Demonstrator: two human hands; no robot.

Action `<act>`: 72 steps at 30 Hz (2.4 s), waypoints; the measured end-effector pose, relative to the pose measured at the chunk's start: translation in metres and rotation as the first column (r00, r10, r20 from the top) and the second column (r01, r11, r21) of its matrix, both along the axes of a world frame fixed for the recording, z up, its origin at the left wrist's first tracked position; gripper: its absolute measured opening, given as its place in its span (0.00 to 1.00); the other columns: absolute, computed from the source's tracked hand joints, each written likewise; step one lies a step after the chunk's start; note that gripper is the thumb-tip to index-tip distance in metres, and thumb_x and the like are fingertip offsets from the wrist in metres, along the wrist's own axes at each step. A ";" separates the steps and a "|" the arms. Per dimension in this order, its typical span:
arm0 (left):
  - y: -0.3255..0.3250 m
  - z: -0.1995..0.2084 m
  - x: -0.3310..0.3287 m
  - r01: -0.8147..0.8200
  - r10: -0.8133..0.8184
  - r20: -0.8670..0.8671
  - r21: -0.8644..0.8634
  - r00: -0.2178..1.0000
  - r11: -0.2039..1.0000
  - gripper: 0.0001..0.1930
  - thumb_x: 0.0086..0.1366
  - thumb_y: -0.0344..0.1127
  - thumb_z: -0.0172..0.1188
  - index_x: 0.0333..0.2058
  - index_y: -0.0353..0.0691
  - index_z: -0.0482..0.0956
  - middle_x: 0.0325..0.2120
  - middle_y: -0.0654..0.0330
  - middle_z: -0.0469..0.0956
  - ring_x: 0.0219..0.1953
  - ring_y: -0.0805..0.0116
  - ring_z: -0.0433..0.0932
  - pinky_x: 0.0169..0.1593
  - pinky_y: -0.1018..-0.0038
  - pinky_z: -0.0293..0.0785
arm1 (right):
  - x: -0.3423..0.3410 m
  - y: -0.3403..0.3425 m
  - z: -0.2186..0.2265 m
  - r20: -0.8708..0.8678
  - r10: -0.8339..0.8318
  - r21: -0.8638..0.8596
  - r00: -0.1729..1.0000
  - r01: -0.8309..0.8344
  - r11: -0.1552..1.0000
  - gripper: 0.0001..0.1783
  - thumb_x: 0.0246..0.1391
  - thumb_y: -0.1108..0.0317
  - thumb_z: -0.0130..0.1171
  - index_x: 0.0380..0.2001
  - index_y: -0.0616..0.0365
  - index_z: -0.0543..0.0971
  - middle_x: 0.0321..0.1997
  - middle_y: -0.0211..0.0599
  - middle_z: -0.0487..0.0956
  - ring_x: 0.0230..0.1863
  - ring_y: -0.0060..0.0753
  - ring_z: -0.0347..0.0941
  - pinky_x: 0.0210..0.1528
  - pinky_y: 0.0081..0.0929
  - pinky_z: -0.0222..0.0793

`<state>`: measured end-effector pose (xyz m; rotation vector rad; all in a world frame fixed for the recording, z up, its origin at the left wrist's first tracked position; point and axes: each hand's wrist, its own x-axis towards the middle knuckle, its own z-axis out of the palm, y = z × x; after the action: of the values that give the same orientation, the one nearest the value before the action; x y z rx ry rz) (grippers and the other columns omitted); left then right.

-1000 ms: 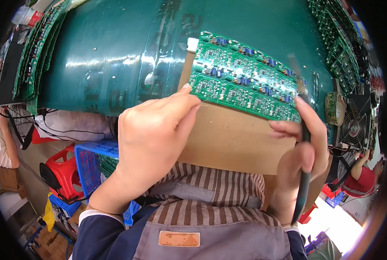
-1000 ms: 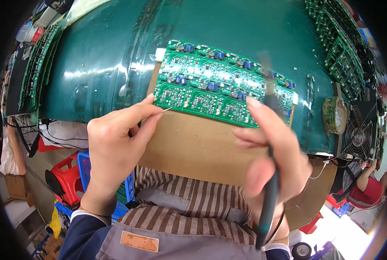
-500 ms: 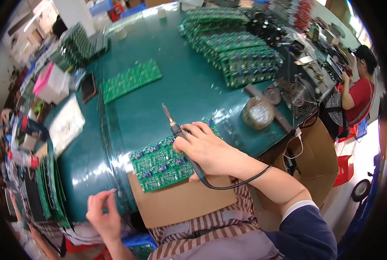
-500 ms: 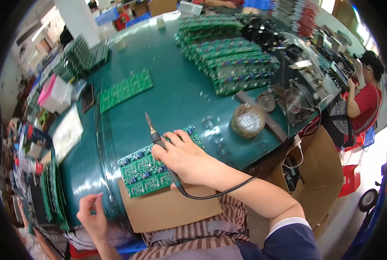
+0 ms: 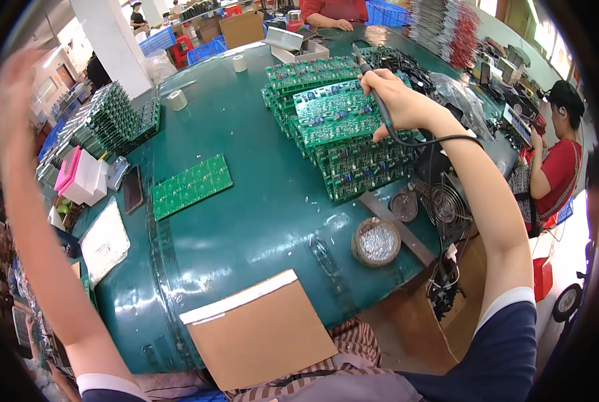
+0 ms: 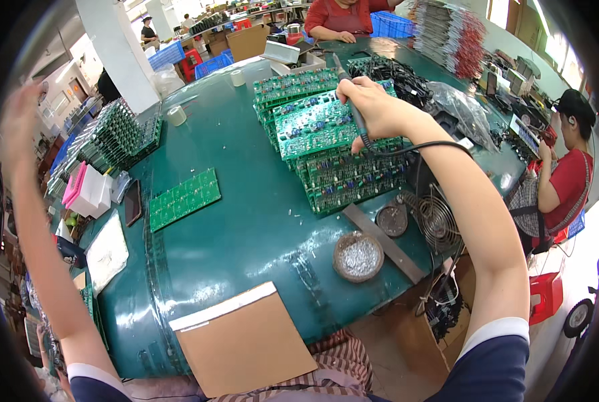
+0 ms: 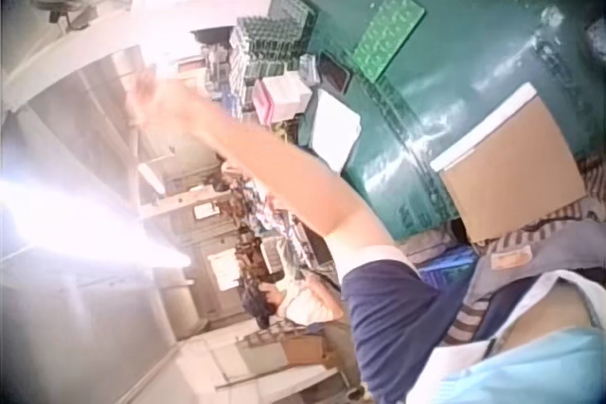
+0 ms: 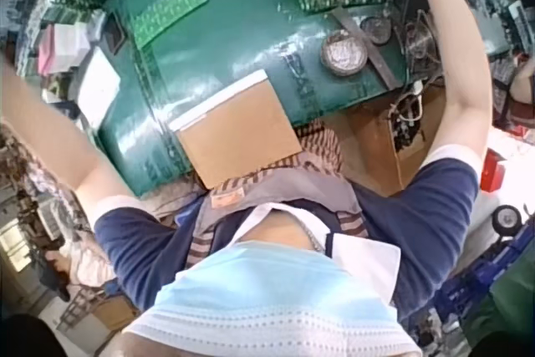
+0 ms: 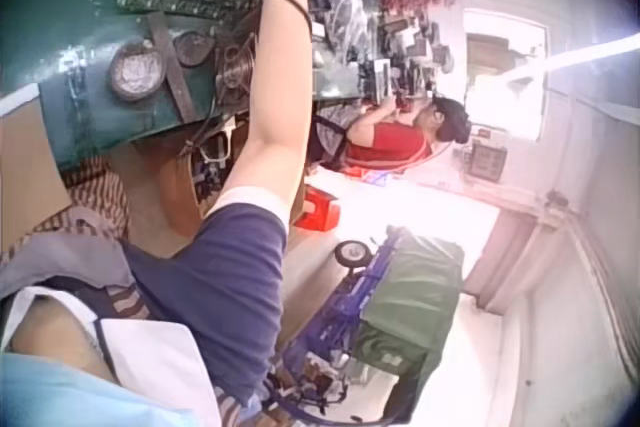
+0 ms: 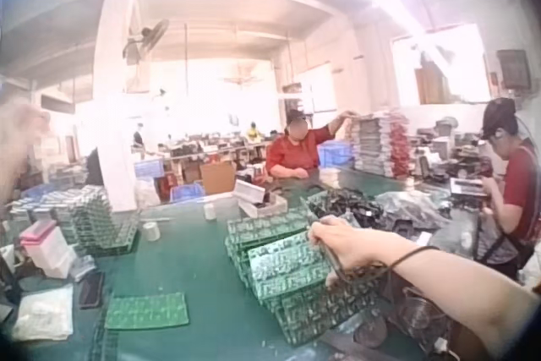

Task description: The person places circuit boards onto a cardboard base one at a time, solders components onto them using a soldering iron, and stacks the completed circuit boards on the table.

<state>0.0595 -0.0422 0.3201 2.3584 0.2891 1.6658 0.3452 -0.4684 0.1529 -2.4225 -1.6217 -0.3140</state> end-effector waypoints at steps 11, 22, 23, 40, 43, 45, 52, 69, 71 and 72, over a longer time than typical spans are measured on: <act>-0.141 -0.242 0.205 -0.161 -0.836 -0.325 -0.946 0.443 0.282 0.40 0.53 0.59 0.67 0.54 0.31 0.70 0.49 0.53 0.77 0.19 0.83 0.49 0.20 0.82 0.53 | 0.053 0.013 -0.014 -0.094 0.093 -0.146 0.991 -0.106 0.984 0.48 0.17 0.58 0.81 0.42 0.57 0.61 0.48 0.45 0.68 0.56 0.51 0.60 0.58 0.39 0.61; -0.176 -0.259 0.229 -0.215 -0.837 -0.252 -0.963 0.486 0.165 0.24 0.49 0.46 0.73 0.41 0.36 0.79 0.34 0.64 0.76 0.19 0.83 0.56 0.21 0.83 0.55 | 0.060 0.015 -0.040 -0.112 0.050 -0.183 0.992 -0.070 0.981 0.45 0.21 0.60 0.80 0.44 0.52 0.62 0.48 0.41 0.66 0.55 0.54 0.61 0.57 0.43 0.60; -0.175 -0.256 0.229 -0.226 -0.851 -0.254 -0.960 0.459 0.164 0.21 0.49 0.43 0.73 0.38 0.38 0.79 0.33 0.64 0.75 0.19 0.83 0.56 0.21 0.83 0.54 | 0.060 0.014 -0.040 -0.132 0.037 -0.150 0.991 -0.057 0.987 0.44 0.22 0.61 0.80 0.44 0.52 0.62 0.48 0.41 0.66 0.55 0.54 0.61 0.57 0.42 0.60; -0.182 -0.218 0.218 0.017 -0.828 0.272 -0.953 0.491 -0.303 0.08 0.56 0.29 0.63 0.23 0.47 0.72 0.13 0.74 0.63 0.12 0.83 0.56 0.17 0.83 0.49 | 0.068 -0.004 -0.015 -0.031 -0.204 0.309 0.978 0.204 0.929 0.28 0.51 0.58 0.65 0.42 0.55 0.58 0.34 0.53 0.70 0.33 0.57 0.69 0.40 0.37 0.67; -0.168 -0.198 0.216 0.066 -0.846 0.365 -0.927 0.388 -0.369 0.05 0.58 0.30 0.62 0.27 0.46 0.74 0.17 0.73 0.73 0.14 0.86 0.62 0.17 0.85 0.56 | 0.079 -0.002 -0.008 -0.098 -0.257 0.358 0.961 0.275 0.892 0.27 0.51 0.54 0.65 0.41 0.54 0.60 0.31 0.50 0.70 0.32 0.48 0.69 0.38 0.35 0.66; -0.167 -0.180 0.217 0.145 -0.834 0.347 -0.938 0.428 -0.316 0.03 0.60 0.30 0.61 0.30 0.43 0.76 0.19 0.70 0.75 0.16 0.85 0.68 0.17 0.86 0.59 | 0.102 0.001 -0.004 -0.131 -0.193 0.450 0.973 0.231 0.862 0.28 0.47 0.51 0.68 0.38 0.53 0.63 0.29 0.38 0.73 0.31 0.32 0.70 0.35 0.31 0.67; -0.113 -0.172 0.279 0.219 -0.798 0.208 -0.971 0.566 -0.098 0.06 0.64 0.36 0.57 0.30 0.44 0.75 0.19 0.68 0.75 0.15 0.82 0.67 0.17 0.83 0.55 | 0.156 0.063 0.017 -0.191 -0.350 0.558 0.917 0.395 0.730 0.35 0.36 0.41 0.73 0.37 0.54 0.69 0.34 0.39 0.76 0.37 0.32 0.71 0.42 0.30 0.69; -0.110 -0.212 0.317 -0.062 -0.430 -0.420 -0.770 0.799 0.635 0.27 0.42 0.54 0.69 0.31 0.32 0.83 0.33 0.54 0.82 0.36 0.64 0.81 0.42 0.69 0.76 | 0.210 0.090 -0.026 -0.214 -0.505 0.400 0.836 0.547 0.735 0.37 0.32 0.37 0.72 0.34 0.55 0.71 0.36 0.40 0.76 0.40 0.32 0.72 0.46 0.29 0.68; -0.109 -0.217 0.318 -0.080 -0.442 -0.388 -0.817 0.809 0.571 0.31 0.43 0.58 0.70 0.33 0.32 0.82 0.32 0.54 0.80 0.34 0.64 0.79 0.38 0.68 0.74 | 0.213 0.086 -0.026 -0.319 -0.551 0.345 0.771 0.636 0.691 0.36 0.33 0.36 0.71 0.32 0.55 0.71 0.36 0.40 0.76 0.40 0.30 0.72 0.46 0.28 0.68; -0.107 -0.220 0.320 -0.094 -0.449 -0.356 -0.857 0.820 0.507 0.34 0.43 0.62 0.70 0.34 0.32 0.82 0.32 0.55 0.79 0.32 0.65 0.77 0.35 0.68 0.73 | 0.212 0.085 -0.024 -0.416 -0.590 0.282 0.692 0.715 0.640 0.36 0.33 0.36 0.71 0.31 0.55 0.70 0.36 0.40 0.77 0.39 0.29 0.71 0.46 0.27 0.67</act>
<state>0.3793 -0.1491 0.0998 1.8570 0.7272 0.4343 0.5575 -0.3837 0.1287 -2.4483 -0.4056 -0.3536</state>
